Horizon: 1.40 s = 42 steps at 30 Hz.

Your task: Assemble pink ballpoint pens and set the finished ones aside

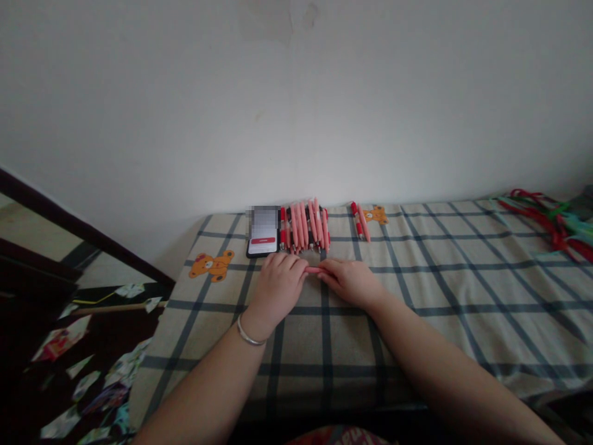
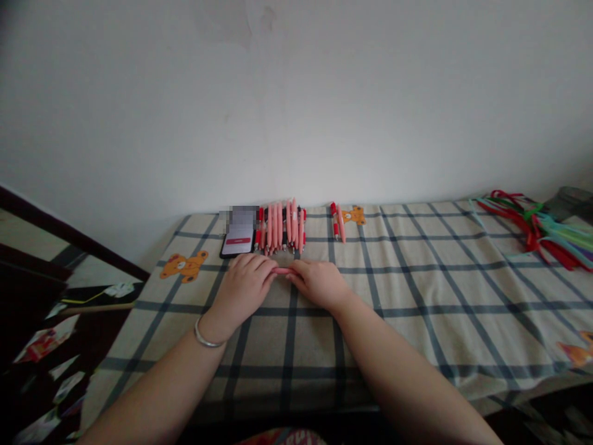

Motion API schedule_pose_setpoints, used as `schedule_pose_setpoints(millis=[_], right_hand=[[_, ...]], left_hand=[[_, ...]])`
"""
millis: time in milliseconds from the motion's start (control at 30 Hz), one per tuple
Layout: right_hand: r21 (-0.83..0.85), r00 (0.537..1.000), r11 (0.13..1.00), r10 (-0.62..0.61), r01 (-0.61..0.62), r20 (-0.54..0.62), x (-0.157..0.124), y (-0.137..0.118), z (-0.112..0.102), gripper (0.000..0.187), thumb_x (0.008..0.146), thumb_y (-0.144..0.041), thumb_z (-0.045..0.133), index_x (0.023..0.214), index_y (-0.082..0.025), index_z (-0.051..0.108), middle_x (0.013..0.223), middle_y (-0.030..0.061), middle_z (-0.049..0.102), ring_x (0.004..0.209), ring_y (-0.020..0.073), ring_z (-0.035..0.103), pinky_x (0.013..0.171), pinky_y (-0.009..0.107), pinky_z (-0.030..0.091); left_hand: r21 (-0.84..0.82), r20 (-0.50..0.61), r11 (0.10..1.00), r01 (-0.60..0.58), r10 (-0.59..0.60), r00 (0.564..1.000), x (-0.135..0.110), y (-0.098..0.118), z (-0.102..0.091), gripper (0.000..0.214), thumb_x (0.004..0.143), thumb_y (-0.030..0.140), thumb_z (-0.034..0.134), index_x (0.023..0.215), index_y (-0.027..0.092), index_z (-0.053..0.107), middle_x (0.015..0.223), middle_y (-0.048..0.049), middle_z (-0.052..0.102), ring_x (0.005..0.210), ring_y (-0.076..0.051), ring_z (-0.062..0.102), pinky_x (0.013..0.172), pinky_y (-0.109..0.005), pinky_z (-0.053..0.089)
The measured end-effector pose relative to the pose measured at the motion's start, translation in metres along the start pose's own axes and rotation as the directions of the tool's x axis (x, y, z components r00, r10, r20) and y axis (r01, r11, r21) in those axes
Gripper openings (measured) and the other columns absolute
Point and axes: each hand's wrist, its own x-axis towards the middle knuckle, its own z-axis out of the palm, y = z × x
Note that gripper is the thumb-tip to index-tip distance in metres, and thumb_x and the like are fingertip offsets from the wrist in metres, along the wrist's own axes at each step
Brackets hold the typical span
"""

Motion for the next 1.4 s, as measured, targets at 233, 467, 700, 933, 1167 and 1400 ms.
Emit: schedule_pose_setpoints(millis=[233,467,700,933,1167,1400], right_hand=[[-0.076,0.999,0.996,-0.048,0.049,0.016,0.001,-0.001,0.002,0.029,0.094,-0.038,0.035,0.101,-0.022,0.058,0.095,0.0044,0.066,0.080,0.0165,0.062,0.065,0.025,0.040],[-0.116,0.999,0.992,-0.049,0.049,0.001,0.003,-0.002,0.005,0.025,0.094,-0.033,0.036,0.095,-0.019,0.057,0.088,0.0053,0.067,0.079,0.0166,0.062,0.065,0.025,0.041],[-0.162,0.996,0.983,-0.081,0.088,0.045,0.004,-0.002,0.006,0.025,0.094,-0.032,0.037,0.088,-0.018,0.056,0.084,0.0042,0.067,0.076,0.0164,0.062,0.063,0.025,0.040],[-0.242,0.990,0.961,-0.140,0.132,-0.017,0.002,-0.004,0.004,0.024,0.094,-0.033,0.039,0.085,-0.019,0.056,0.079,0.0044,0.065,0.075,0.0169,0.061,0.063,0.026,0.036],[-0.288,0.971,0.932,-0.236,0.218,-0.028,0.000,0.000,0.001,0.014,0.092,-0.028,0.045,0.091,-0.020,0.057,0.082,0.0034,0.064,0.077,0.0161,0.058,0.062,0.027,0.032],[-0.238,0.983,0.959,-0.172,0.151,-0.069,0.003,0.003,0.005,0.025,0.093,-0.036,0.040,0.084,-0.019,0.056,0.080,0.0027,0.064,0.073,0.0154,0.058,0.061,0.027,0.032]], left_hand=[[-0.035,0.053,0.999,-0.033,0.035,0.998,-0.001,-0.003,0.006,0.018,0.089,0.023,0.043,0.096,0.020,0.059,0.086,-0.0069,0.060,0.085,-0.022,0.050,0.077,-0.037,0.034],[0.114,0.042,0.992,-0.052,0.047,0.998,-0.002,0.002,0.004,0.020,0.091,0.024,0.040,0.095,0.021,0.060,0.079,-0.0062,0.057,0.082,-0.022,0.049,0.071,-0.035,0.034],[0.107,0.156,0.994,-0.030,0.013,0.988,-0.003,-0.003,0.003,0.026,0.093,0.029,0.035,0.099,0.023,0.060,0.085,-0.0041,0.060,0.081,-0.019,0.054,0.064,-0.030,0.038],[0.002,0.199,0.999,-0.040,0.039,0.979,-0.003,-0.008,-0.001,0.035,0.095,0.036,0.029,0.106,0.023,0.060,0.090,-0.0042,0.064,0.084,-0.018,0.059,0.071,-0.030,0.043],[-0.162,0.236,0.986,-0.034,0.072,0.969,-0.003,-0.012,0.003,0.037,0.095,0.038,0.027,0.109,0.023,0.058,0.100,-0.0028,0.067,0.090,-0.017,0.062,0.077,-0.029,0.045],[-0.114,0.188,0.993,-0.006,0.027,0.982,-0.001,-0.010,0.007,0.035,0.095,0.037,0.030,0.105,0.022,0.060,0.096,-0.0039,0.066,0.087,-0.017,0.060,0.074,-0.029,0.044]])
